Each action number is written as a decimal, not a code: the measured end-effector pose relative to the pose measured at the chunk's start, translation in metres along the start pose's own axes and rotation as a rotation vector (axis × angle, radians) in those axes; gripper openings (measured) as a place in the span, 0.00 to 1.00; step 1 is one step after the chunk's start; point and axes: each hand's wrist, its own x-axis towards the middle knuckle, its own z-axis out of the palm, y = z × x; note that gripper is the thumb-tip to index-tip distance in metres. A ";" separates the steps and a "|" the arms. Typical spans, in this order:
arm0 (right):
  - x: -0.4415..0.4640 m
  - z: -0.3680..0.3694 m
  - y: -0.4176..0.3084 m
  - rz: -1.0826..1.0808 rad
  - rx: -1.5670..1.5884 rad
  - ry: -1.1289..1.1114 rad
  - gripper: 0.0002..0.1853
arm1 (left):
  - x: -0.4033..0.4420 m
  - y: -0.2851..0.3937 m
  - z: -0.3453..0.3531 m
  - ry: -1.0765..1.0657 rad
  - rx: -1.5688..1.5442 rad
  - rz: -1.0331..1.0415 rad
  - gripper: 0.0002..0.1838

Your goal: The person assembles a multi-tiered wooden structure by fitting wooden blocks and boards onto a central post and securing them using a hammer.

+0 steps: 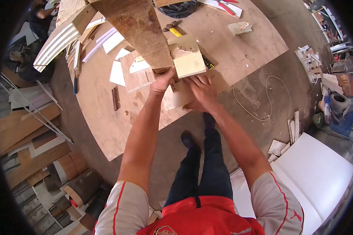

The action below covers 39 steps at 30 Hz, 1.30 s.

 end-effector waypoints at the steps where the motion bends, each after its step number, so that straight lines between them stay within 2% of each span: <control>1: 0.001 0.001 0.002 -0.014 0.022 -0.001 0.60 | 0.000 0.000 0.000 0.006 0.008 0.006 0.16; 5: 0.002 0.000 0.005 -0.051 0.046 0.010 0.59 | 0.004 -0.011 -0.003 0.041 0.095 0.109 0.16; 9: 0.002 -0.002 0.005 -0.077 0.000 0.054 0.57 | 0.003 -0.020 -0.007 0.028 -0.021 0.103 0.21; 12: 0.005 -0.011 0.005 -0.075 0.065 0.093 0.52 | 0.001 -0.024 -0.010 0.045 -0.067 0.109 0.25; 15: 0.017 0.000 0.025 0.047 0.026 0.315 0.40 | -0.001 -0.020 -0.009 0.060 -0.074 0.088 0.26; 18: 0.051 -0.006 0.042 0.337 -0.194 0.268 0.30 | -0.002 -0.019 -0.008 0.059 -0.093 0.032 0.27; 21: 0.072 -0.007 0.051 0.421 -0.255 0.137 0.25 | 0.001 -0.027 -0.009 0.060 -0.103 -0.001 0.29; 24: 0.089 0.001 0.065 0.416 -0.263 0.062 0.21 | 0.005 -0.031 -0.008 0.066 -0.061 0.026 0.32; 26: 0.089 -0.005 0.062 0.477 -0.164 0.079 0.18 | 0.009 -0.037 -0.011 0.065 0.069 0.101 0.33; 30: 0.065 -0.030 0.047 0.600 0.077 0.075 0.15 | 0.012 -0.041 -0.012 0.038 0.112 0.050 0.35; 33: 0.019 -0.030 0.056 0.642 0.319 0.145 0.15 | 0.015 -0.043 -0.012 0.024 0.160 0.050 0.36; 36: -0.042 -0.032 0.054 0.660 0.701 0.148 0.15 | 0.016 -0.041 -0.010 0.059 0.181 0.092 0.35; 38: -0.071 -0.060 0.025 0.853 0.940 0.035 0.14 | 0.012 -0.043 -0.012 -0.012 0.093 0.044 0.37; 39: -0.093 -0.057 0.019 0.846 0.994 0.013 0.13 | 0.012 -0.043 -0.012 -0.008 0.076 0.031 0.37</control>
